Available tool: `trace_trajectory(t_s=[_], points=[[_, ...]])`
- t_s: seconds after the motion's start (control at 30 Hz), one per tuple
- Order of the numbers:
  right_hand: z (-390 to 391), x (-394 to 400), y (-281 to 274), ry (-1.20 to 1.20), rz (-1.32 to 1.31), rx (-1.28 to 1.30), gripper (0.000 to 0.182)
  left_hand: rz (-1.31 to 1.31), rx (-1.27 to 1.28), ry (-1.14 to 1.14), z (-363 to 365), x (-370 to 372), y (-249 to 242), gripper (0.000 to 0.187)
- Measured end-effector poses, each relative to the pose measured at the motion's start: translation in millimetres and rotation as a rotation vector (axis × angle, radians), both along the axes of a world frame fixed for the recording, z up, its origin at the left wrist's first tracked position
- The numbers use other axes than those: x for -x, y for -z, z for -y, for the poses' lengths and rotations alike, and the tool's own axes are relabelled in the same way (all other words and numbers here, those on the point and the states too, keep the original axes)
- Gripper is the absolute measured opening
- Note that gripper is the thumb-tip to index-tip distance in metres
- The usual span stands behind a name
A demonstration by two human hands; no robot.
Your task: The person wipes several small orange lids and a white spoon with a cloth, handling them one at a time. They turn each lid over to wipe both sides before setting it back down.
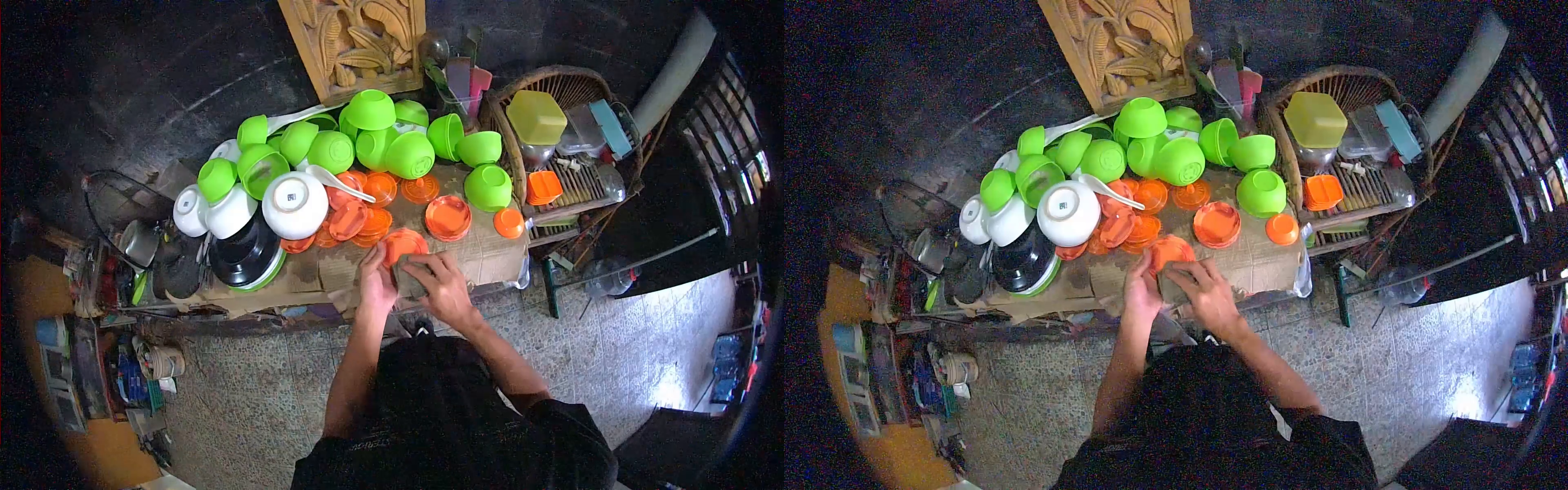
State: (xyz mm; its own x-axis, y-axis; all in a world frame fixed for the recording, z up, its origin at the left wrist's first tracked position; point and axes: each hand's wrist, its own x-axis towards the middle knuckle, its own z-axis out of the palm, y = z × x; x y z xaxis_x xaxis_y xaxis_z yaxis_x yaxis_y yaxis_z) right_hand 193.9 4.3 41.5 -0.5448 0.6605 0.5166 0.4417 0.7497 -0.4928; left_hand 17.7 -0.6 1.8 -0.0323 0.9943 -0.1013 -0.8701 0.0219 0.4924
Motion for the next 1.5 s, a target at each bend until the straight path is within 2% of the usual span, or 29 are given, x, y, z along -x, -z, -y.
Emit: trace_trajectory(t_s=[0.13,0.3,0.43,0.5,0.73,0.8,0.93,0.97,1.0,1.07,1.1,1.17,1.2,1.27,1.3,1.33,1.37,1.4,1.47,1.5], points=[[-15.4,-5.7,-4.1,0.056,-0.005,-0.001,0.067,-0.012,-0.019,0.016,-2.5,0.0,4.7,0.046],[-28.9,14.9,-6.8,0.141,-0.074,0.017,0.065,-0.107,0.077,-0.084,-0.8,-1.3,-0.6,0.043],[-19.4,30.0,1.9,0.131,-0.015,0.034,0.059,-0.083,0.164,-0.112,1.0,0.6,3.6,0.041],[-9.5,32.5,11.0,0.071,-0.066,0.055,0.065,-0.091,0.142,-0.121,-1.7,1.4,12.3,0.040],[8.9,-6.2,4.9,-0.021,0.010,0.020,0.059,-0.144,0.162,-0.119,-1.0,-0.2,5.7,0.041],[7.2,-12.7,9.9,0.093,-0.148,0.151,0.061,-0.028,0.140,-0.093,-3.9,-0.1,3.6,0.044],[-5.3,-12.4,10.6,0.245,-0.358,0.262,0.062,-0.097,0.038,-0.037,2.1,-4.1,-10.5,0.045],[-5.8,-9.1,9.2,0.272,-0.396,0.262,0.051,-0.105,0.061,-0.062,0.6,-3.5,-7.2,0.046],[-4.5,-3.5,6.5,0.279,-0.398,0.262,0.051,-0.112,0.083,-0.088,-0.9,-3.0,-5.3,0.046],[-3.5,5.7,2.5,0.296,-0.560,0.405,0.039,-0.096,0.079,-0.088,-1.5,-1.3,-1.9,0.046],[-1.7,7.2,1.2,0.295,-0.560,0.405,0.039,-0.077,0.077,-0.095,-0.9,0.1,0.0,0.047],[3.3,9.3,-1.4,0.279,-0.560,0.610,0.036,-0.082,0.046,-0.095,-3.2,7.4,22.6,0.045],[5.4,7.0,-9.3,0.279,-0.560,0.611,0.036,-0.084,0.017,-0.091,-2.3,8.7,30.8,0.044],[8.0,-1.4,-27.5,0.277,-0.332,0.852,0.039,-0.175,0.019,-0.114,3.5,5.7,33.0,0.042],[6.7,-5.2,-22.1,0.283,-0.336,0.849,0.039,-0.265,0.021,-0.134,3.3,3.3,33.1,0.041],[4.9,-9.6,-13.1,0.228,-0.302,0.633,0.042,-0.265,0.018,-0.126,2.7,-2.2,18.7,0.041],[4.1,-15.0,-6.4,0.173,-0.265,0.419,0.045,-0.376,0.029,-0.122,4.6,-7.8,4.3,0.042],[1.4,-20.9,-8.5,0.178,-0.267,0.418,0.045,-0.486,0.041,-0.118,5.3,-13.7,-8.8,0.044],[-7.8,-33.3,-17.1,0.072,-0.247,0.129,0.050,-0.483,0.051,-0.184,-0.8,-28.8,-15.9,0.046],[-9.1,-38.0,-18.9,0.074,-0.245,0.125,0.050,-0.480,0.063,-0.256,-2.5,-33.5,-18.9,0.047]])
